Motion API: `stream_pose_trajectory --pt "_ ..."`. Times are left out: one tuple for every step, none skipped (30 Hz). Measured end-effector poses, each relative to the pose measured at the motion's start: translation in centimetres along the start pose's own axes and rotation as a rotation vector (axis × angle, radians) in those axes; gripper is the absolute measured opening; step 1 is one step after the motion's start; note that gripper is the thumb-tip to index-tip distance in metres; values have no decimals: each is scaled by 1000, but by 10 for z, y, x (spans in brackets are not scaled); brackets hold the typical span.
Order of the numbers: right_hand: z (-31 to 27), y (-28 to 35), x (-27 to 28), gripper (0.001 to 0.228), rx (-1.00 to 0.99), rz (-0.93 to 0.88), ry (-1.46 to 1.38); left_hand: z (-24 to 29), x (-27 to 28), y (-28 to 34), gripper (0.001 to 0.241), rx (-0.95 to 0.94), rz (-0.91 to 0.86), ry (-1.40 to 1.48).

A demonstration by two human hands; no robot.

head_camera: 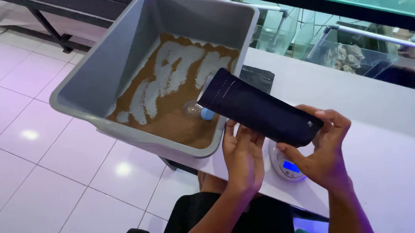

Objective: The person weighs an empty black bag on a digital scale, then uses a cut plastic bottle to scoop sand from a large tub and pour it into the bag.

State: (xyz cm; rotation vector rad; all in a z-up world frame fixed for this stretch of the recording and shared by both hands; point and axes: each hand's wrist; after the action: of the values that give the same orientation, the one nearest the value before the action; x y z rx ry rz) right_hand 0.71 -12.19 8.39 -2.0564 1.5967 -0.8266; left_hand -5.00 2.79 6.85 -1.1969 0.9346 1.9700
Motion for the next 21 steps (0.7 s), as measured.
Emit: stream_pose_trajectory --pt "-10 -5 -1 107 6 -4 -3 1 1 0 29 -7 -2 3" --pt "-19 -10 -1 99 31 -47 -1 2 2 1 39 24 4 53" --pt "-29 -15 -1 92 57 -89 2 3 3 1 49 54 10 103" --pt "-31 -18 -1 92 62 -93 1 6 1 3 49 50 9 107" --pt "-32 -21 0 95 68 -94 38 8 -2 6 52 51 1 83" --pt "-34 -23 1 99 72 -92 75 11 -4 8 55 53 -6 57" --pt "-35 -26 1 99 75 -95 75 6 2 4 55 51 -7 59" --pt "-35 -28 1 99 77 -99 89 1 8 0 53 51 -5 84" --pt "-36 -30 1 99 78 -104 103 -5 14 -4 51 52 -3 109" --pt "-38 -33 1 99 80 -106 104 -2 10 -2 51 51 -3 111" --pt "-40 -36 1 97 77 -113 124 2 7 0 52 68 23 111" --pt "-42 -39 1 95 73 -121 144 5 4 2 53 85 49 111" --pt "-43 -41 2 95 75 -122 144 4 5 1 53 84 48 112" --pt "-44 -42 3 96 72 -121 174 3 6 0 49 76 27 115" --pt "-45 -43 3 97 69 -120 203 2 7 0 45 67 6 119" --pt "-48 -45 2 97 70 -121 203 2 6 -1 45 66 5 120" --pt "-51 -47 2 96 63 -126 228 2 6 -1 48 80 26 122" --pt "-54 -49 1 96 55 -131 253 1 6 -2 52 95 48 124" --pt "-54 -50 1 96 56 -132 253 -1 8 -3 52 95 47 125" --pt "-54 -51 1 97 66 -141 241 -4 11 -5 50 78 24 122" --pt "-54 -51 1 97 75 -150 230 -7 13 -7 48 60 1 119"
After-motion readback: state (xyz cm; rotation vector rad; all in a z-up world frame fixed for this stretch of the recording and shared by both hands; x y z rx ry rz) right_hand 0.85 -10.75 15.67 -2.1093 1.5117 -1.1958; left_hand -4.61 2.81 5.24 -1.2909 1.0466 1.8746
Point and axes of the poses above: each hand's wrist, its own y-axis away from the middle knuckle, its own x-axis out of the back of the hand, z = x × y, and after that the axes turned 6 degrees about z, right-handed
